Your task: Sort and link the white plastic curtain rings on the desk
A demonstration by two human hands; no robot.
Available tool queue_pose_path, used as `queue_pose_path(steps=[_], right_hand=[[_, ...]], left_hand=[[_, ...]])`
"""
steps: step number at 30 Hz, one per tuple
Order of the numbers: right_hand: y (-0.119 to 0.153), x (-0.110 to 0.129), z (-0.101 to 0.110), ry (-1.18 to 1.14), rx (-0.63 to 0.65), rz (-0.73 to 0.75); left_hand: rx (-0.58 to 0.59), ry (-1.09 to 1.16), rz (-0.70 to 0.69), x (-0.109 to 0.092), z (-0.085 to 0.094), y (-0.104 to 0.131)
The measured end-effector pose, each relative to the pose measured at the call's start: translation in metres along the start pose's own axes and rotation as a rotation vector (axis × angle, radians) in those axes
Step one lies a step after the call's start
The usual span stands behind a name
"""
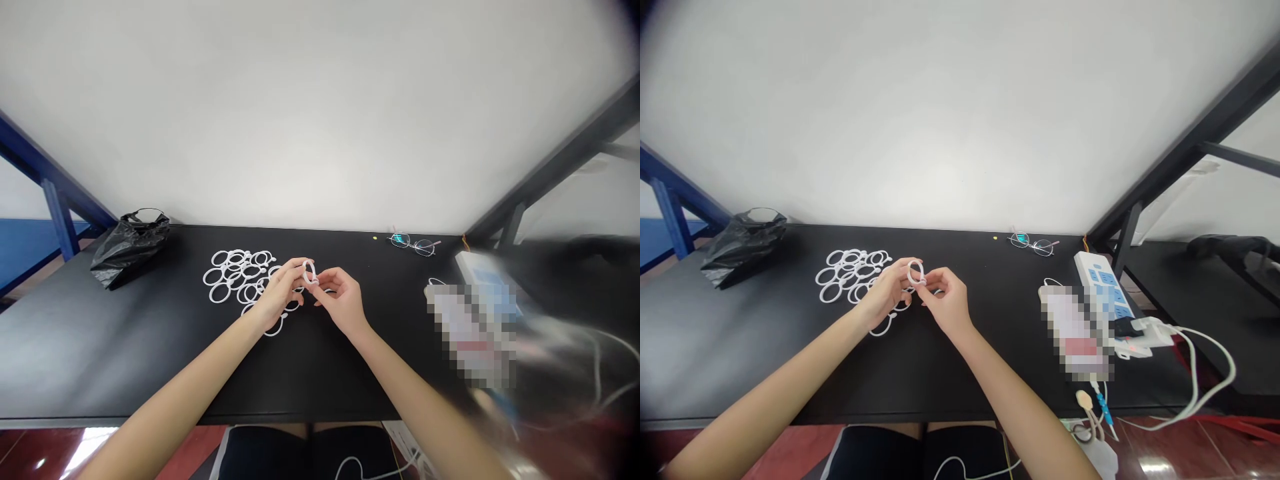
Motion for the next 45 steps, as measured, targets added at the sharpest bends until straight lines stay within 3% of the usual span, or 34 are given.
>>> queue_pose_path(steps=[5,12,23,26,30,32,37,45], right_hand=[[-0.006,-0.011,0.000,-0.092,0.042,-0.072],[-0.005,-0.014,-0.003,-0.172,0.095,-0.153],[-0.006,-0.013,-0.004,-0.147,0.085,-0.131],[-0.009,-0.003,0.002,-0.036,0.062,-0.003],[-0.014,0.011,0.017,0.374,0.004,0.242],[-0.016,0.007,0.017,0.531,0.057,0.265],[-0.019,0.000,0.015,0.719,0.107,0.258],[-0.016,0.005,0.005,0.668,0.165,0.299]], left_hand=[[0.012,-0.074,-0.064,-0.007,-0.001,0.000],[0.096,-0.348,-0.353,-0.030,-0.009,0.009],[0.090,-0.359,-0.370,-0.031,-0.005,0.005],[-0.014,-0.515,-0.496,-0.046,0.002,0.010],[-0.288,-1.071,-0.773,-0.069,0.013,0.020],[-0.335,-1.307,-0.842,-0.069,0.012,0.020],[-0.277,-1.516,-0.765,-0.053,0.012,0.009],[-0.279,-1.568,-0.661,-0.043,0.017,0.003]])
Point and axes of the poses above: each hand's wrist, its own y-axis away from the middle knuckle, its own z-axis out of the back of the hand, x = y × z, the point moved 10 cm from there along -y, towards the middle knuckle, and after that the axes turned 4 degrees about -x, right-handed, at the moved point
